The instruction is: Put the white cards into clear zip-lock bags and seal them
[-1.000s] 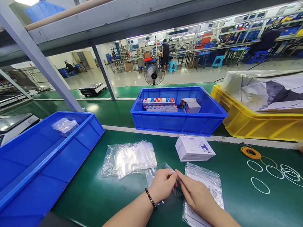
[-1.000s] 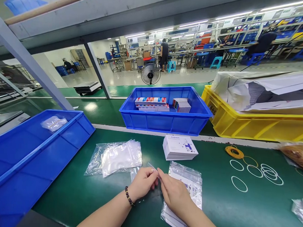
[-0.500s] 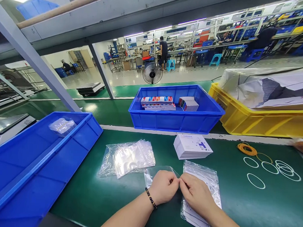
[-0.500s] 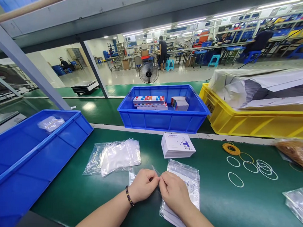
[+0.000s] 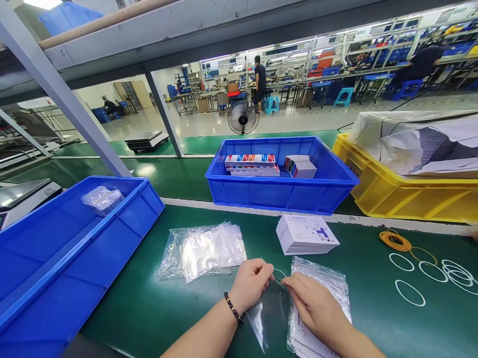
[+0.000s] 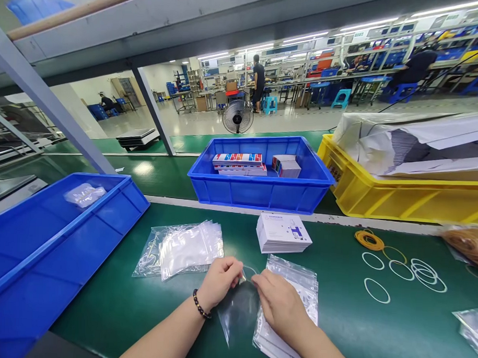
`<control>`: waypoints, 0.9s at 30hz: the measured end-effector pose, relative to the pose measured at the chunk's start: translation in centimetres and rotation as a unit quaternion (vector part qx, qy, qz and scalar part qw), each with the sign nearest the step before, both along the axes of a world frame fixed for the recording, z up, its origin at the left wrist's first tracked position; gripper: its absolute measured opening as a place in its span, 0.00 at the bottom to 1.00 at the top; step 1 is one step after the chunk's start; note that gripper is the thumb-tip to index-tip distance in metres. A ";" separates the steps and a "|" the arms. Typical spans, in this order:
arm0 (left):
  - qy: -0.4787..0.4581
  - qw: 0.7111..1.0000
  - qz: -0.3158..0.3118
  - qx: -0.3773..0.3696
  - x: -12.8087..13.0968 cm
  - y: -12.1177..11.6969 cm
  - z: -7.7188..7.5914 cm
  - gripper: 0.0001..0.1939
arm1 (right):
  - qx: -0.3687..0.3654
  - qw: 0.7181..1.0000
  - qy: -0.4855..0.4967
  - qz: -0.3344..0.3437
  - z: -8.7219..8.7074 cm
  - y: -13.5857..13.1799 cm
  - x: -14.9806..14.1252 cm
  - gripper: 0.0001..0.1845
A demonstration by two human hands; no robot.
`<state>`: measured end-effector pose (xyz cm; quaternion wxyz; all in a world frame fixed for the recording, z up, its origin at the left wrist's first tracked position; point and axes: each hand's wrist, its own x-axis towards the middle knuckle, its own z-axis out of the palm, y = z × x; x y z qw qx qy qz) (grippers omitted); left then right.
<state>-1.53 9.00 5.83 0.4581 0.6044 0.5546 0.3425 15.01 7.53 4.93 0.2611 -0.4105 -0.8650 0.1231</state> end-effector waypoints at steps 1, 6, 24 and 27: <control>0.006 0.998 -0.011 0.056 -0.2 -0.1 0.3 0.12 | -0.042 0.999 0.011 0.007 0.3 0.1 0.2 0.15; 0.081 0.954 -0.202 0.204 -0.9 -0.5 1.1 0.05 | -0.239 0.969 0.035 0.043 2.6 0.6 1.9 0.15; -0.006 0.985 -0.174 -0.007 -0.7 -0.2 0.1 0.04 | -0.186 0.875 0.302 -0.330 -1.8 6.1 7.0 0.29; -0.022 0.983 -0.181 -0.023 -0.7 -0.1 0.0 0.04 | -0.139 0.848 0.361 -0.362 -1.3 5.9 7.0 0.28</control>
